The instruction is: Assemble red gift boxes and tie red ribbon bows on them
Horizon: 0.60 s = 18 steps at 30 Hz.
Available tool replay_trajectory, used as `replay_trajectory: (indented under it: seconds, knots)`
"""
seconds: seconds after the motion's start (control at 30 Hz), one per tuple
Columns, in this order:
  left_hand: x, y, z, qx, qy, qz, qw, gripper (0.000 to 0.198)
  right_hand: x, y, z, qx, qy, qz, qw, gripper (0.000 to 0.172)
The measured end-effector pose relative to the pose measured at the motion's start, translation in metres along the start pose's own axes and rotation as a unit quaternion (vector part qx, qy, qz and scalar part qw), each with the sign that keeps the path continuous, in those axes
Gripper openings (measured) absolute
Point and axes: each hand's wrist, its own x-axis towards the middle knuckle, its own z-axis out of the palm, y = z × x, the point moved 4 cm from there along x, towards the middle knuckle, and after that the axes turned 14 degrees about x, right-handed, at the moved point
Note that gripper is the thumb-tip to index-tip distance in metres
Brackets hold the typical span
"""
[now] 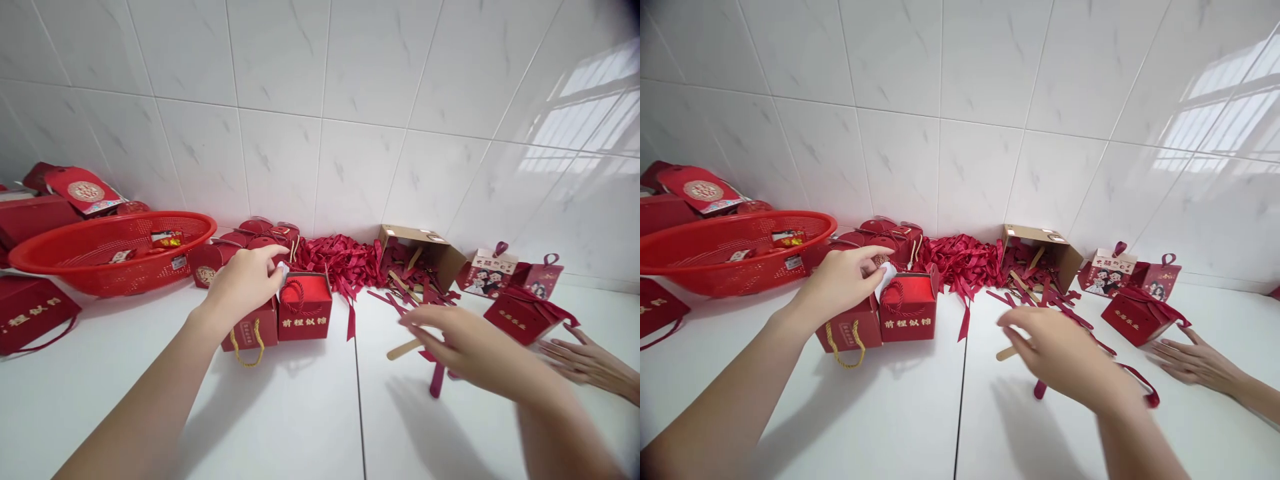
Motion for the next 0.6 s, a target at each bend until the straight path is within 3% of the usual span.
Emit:
replay_trajectory:
  seconds: [0.13, 0.23, 0.43, 0.5, 0.6]
  knots:
    - [0.003, -0.002, 0.003, 0.085, 0.054, -0.028, 0.995, 0.034, 0.055, -0.010, 0.063, -0.066, -0.016, -0.043, 0.997, 0.056]
    - [0.006, -0.004, 0.008, 0.123, 0.052, -0.018, 0.991, 0.034, 0.070, -0.002, 0.091, -0.070, 0.005, -0.056, 0.996, 0.059]
    - [0.006, -0.013, 0.008, 0.128, 0.003, 0.030, 0.991, 0.032, 0.080, 0.026, 0.107, -0.023, 0.033, -0.063, 0.997, 0.032]
    - [0.002, -0.008, 0.006, 0.124, -0.011, 0.068, 0.990, 0.028, 0.086, 0.034, 0.113, -0.005, 0.047, -0.058, 0.997, 0.024]
    - [-0.007, 0.005, 0.012, 0.117, -0.079, 0.134, 0.981, 0.026, 0.093, 0.037, 0.114, 0.014, 0.082, -0.067, 0.994, 0.020]
